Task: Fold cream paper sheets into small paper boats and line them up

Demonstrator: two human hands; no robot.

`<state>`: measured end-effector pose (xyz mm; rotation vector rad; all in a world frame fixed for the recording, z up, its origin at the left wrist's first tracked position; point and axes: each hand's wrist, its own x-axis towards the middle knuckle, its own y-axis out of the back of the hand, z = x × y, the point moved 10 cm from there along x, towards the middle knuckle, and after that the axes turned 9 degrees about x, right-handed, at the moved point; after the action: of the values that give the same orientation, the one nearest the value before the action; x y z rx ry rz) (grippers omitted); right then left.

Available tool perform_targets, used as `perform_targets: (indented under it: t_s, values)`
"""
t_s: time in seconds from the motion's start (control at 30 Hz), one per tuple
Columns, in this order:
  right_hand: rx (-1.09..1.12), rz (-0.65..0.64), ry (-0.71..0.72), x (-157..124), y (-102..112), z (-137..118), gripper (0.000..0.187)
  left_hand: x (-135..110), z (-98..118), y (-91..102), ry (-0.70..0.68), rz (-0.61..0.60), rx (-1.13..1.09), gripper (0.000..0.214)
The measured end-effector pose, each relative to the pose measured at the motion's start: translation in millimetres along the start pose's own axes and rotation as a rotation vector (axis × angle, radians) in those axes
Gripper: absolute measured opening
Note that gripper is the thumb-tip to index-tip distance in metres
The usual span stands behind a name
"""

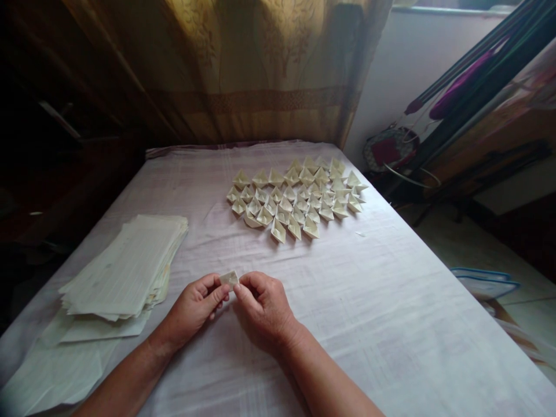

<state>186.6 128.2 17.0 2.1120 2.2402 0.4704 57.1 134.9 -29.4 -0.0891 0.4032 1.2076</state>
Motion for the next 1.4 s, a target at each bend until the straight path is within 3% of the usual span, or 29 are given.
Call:
perform_targets:
  t_s: [0.4,0.6,0.8,1.03,1.23,1.4]
  values:
    - [-0.015,0.018,0.045,-1,2,0,0.032,-3,2,-12.0,0.002,-0.153,-0.027,0.050]
    - [0.035,-0.039,0.018,0,-3,0,0.033,-4,2,-13.0,-0.016,-0.133,-0.094,0.048]
    - [-0.042,-0.029,0.036,0,2,0,0.032,-4,7,-14.3,-0.048,-0.157,-0.009,0.049]
    - [-0.158,-0.135,0.081,-3,-9,-6,0.032,1,8,6.6,-0.070,0.005,0.065,0.043]
    - [-0.114,-0.065,0.035,-4,-7,-4,0.022,-1,9,4.8,-0.073,0.021,0.036,0.034]
    - [-0.126,-0.069,0.067,-3,-7,-1,0.023,-4,11,-3.1,-0.096,-0.023,0.063,0.029]
